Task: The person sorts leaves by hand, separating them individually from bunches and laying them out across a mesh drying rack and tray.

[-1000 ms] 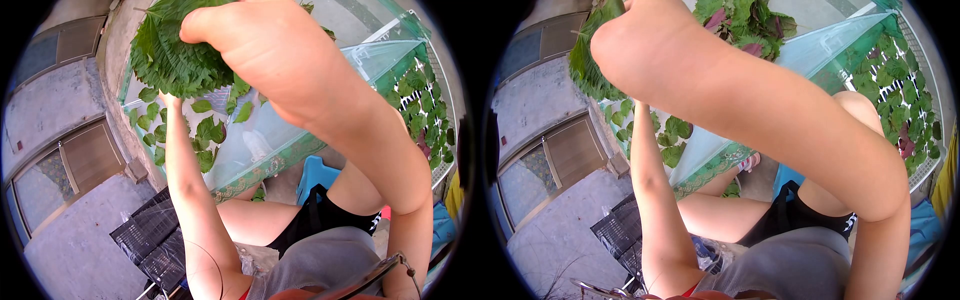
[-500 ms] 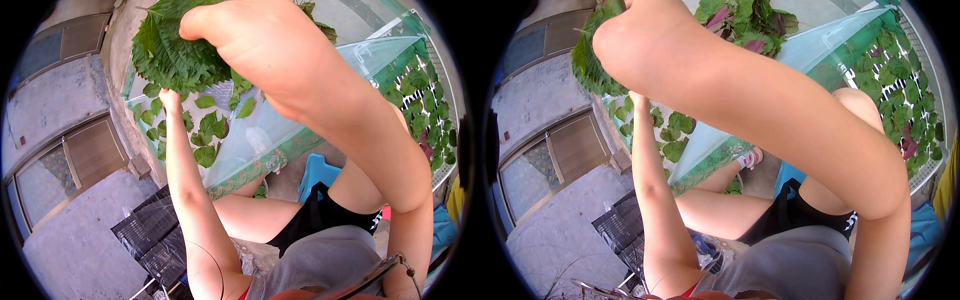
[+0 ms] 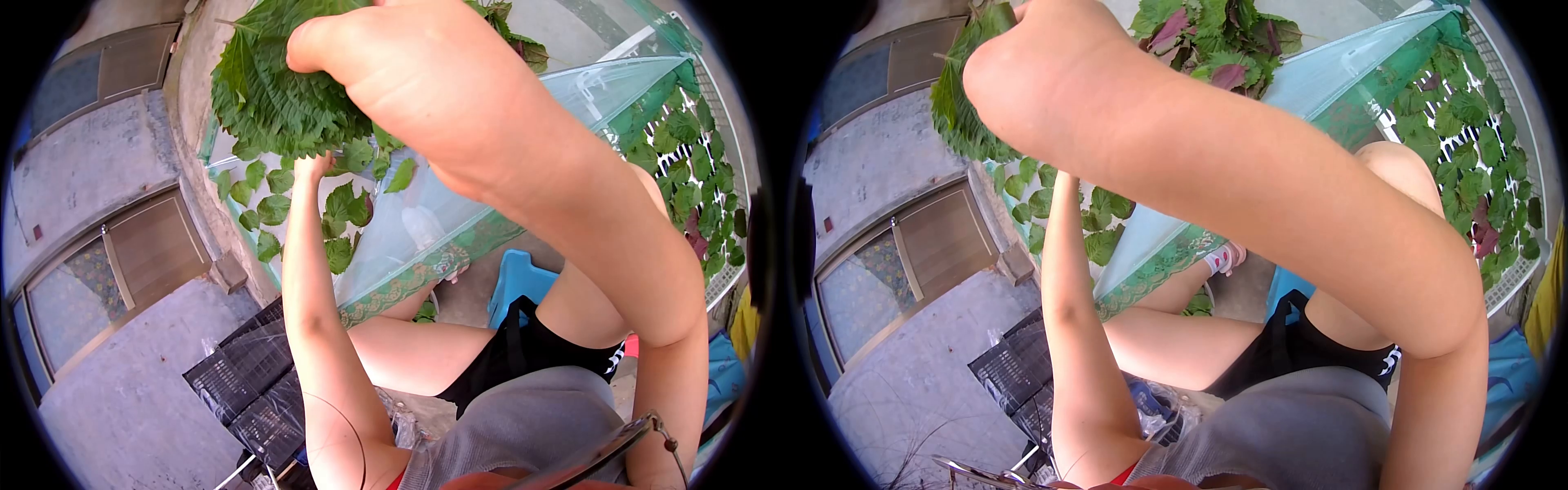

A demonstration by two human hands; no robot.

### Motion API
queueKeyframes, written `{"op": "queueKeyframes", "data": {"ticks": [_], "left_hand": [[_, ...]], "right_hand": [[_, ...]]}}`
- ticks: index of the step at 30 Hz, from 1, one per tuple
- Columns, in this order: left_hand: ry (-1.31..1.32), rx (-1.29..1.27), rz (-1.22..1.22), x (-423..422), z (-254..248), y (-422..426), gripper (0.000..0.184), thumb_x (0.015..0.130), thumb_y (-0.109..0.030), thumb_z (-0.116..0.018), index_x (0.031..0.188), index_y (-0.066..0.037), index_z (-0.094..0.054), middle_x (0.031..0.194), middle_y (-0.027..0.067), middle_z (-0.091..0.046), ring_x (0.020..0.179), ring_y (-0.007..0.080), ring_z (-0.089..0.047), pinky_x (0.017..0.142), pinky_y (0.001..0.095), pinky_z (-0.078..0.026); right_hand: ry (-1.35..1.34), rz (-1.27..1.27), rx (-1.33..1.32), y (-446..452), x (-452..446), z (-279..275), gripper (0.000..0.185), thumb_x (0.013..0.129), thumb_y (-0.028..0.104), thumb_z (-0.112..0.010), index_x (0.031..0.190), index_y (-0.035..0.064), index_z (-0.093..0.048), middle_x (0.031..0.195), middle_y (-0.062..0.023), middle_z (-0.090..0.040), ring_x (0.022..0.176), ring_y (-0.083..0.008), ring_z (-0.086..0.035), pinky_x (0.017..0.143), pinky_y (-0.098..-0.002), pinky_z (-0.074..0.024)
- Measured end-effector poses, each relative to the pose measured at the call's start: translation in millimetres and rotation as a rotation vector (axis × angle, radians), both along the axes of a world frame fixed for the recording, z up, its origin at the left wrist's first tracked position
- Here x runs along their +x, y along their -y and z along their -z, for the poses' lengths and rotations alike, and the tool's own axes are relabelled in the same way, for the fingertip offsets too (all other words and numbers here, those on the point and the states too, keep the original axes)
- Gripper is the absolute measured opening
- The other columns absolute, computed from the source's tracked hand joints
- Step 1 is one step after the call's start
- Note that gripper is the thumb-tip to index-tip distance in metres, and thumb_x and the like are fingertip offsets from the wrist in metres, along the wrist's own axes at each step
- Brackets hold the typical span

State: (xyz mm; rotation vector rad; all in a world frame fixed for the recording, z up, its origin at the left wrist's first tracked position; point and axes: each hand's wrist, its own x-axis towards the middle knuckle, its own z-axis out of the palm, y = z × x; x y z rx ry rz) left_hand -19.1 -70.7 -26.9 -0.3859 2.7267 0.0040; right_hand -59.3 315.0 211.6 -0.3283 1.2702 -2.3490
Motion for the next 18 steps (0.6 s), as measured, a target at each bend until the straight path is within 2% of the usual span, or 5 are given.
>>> {"op": "queueKeyframes", "data": {"ticks": [1,6,18], "left_hand": [[-0.079,-0.072,0.067,-0.1,-0.8,0.3,0.016,0.081,-0.019,-0.064,0.083,-0.004,-0.062,0.073,0.005,-0.063,0.062,0.0204,-0.06,0.057,0.0326,-0.05],[-0.415,0.019,0.04,-10.2,-14.0,-17.9,0.019,0.081,-0.021,-0.063,0.09,-0.004,-0.062,0.082,0.0077,-0.063,0.072,0.0237,-0.06,0.065,0.034,-0.049],[-0.658,-0.022,0.049,-21.5,-23.4,-29.0,0.033,0.079,-0.025,-0.061,0.106,-0.005,-0.061,0.105,0.0141,-0.063,0.096,0.0316,-0.06,0.083,0.0372,-0.047]], "right_hand": [[-0.001,0.003,0.0,-0.2,-0.4,-0.1,0.017,0.081,0.01,-0.056,0.094,-0.001,-0.059,0.084,-0.0064,-0.061,0.074,-0.0129,-0.056,0.07,-0.0288,-0.0447],[0.003,0.02,0.002,0.1,-1.7,-0.8,0.019,0.081,0.01,-0.056,0.097,-0.0011,-0.059,0.086,-0.0064,-0.062,0.076,-0.0129,-0.057,0.071,-0.0282,-0.0451],[0.003,0.024,0.004,1.6,-5.9,-1.4,0.023,0.081,0.009,-0.058,0.102,-0.0013,-0.061,0.092,-0.0065,-0.064,0.081,-0.0128,-0.059,0.076,-0.0268,-0.046]]}}
